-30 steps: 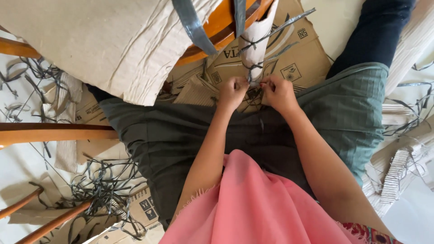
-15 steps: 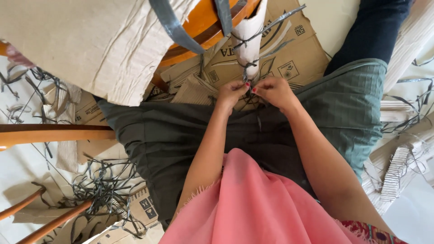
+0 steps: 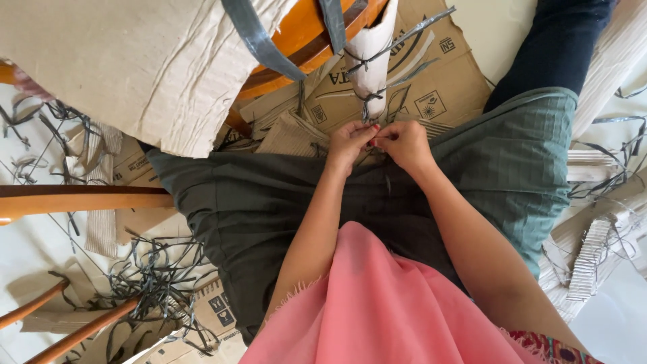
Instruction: Wrapping a chair leg with cardboard and securing it with plastic ties using scissors.
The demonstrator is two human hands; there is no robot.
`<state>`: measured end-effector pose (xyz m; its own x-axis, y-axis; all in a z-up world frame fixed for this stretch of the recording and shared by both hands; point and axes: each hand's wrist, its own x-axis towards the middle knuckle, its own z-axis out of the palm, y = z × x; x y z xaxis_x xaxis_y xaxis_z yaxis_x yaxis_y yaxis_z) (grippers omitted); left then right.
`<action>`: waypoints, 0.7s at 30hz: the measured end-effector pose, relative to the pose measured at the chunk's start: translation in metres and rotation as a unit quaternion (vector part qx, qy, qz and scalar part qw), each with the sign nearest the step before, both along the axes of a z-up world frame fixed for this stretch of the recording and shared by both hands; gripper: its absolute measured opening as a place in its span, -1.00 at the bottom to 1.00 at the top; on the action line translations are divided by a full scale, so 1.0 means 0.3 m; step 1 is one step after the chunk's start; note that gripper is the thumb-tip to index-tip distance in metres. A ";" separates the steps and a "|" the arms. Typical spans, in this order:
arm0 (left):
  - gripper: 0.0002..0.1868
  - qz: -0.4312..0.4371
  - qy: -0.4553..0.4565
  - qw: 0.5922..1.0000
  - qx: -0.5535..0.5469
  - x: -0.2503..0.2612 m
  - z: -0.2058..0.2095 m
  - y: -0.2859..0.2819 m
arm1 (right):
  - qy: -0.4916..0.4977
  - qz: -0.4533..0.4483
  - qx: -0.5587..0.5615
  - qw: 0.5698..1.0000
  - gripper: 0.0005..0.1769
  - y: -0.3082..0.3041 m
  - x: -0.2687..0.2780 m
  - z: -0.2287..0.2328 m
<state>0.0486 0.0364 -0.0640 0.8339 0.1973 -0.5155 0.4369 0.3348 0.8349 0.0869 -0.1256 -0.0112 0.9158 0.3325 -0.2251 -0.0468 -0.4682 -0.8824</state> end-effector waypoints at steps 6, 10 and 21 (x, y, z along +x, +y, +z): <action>-0.63 0.004 0.002 1.000 0.025 0.000 -0.057 -0.002 | -0.036 -0.012 -0.035 0.999 -0.76 -0.011 -0.019 0.070; -0.67 0.005 0.004 0.999 0.034 0.006 -0.064 -0.012 | -0.081 0.008 -0.079 0.994 -0.80 -0.024 0.021 -0.051; -0.64 0.040 -0.008 0.999 0.004 0.010 -0.070 -0.031 | -0.006 -0.015 -0.009 1.000 -0.86 -0.031 0.028 -0.077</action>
<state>0.0514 0.0270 -0.0851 0.8234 0.2679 -0.5002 0.3958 0.3605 0.8446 0.0952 -0.1348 -0.0344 0.9277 0.3018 -0.2199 -0.0506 -0.4820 -0.8747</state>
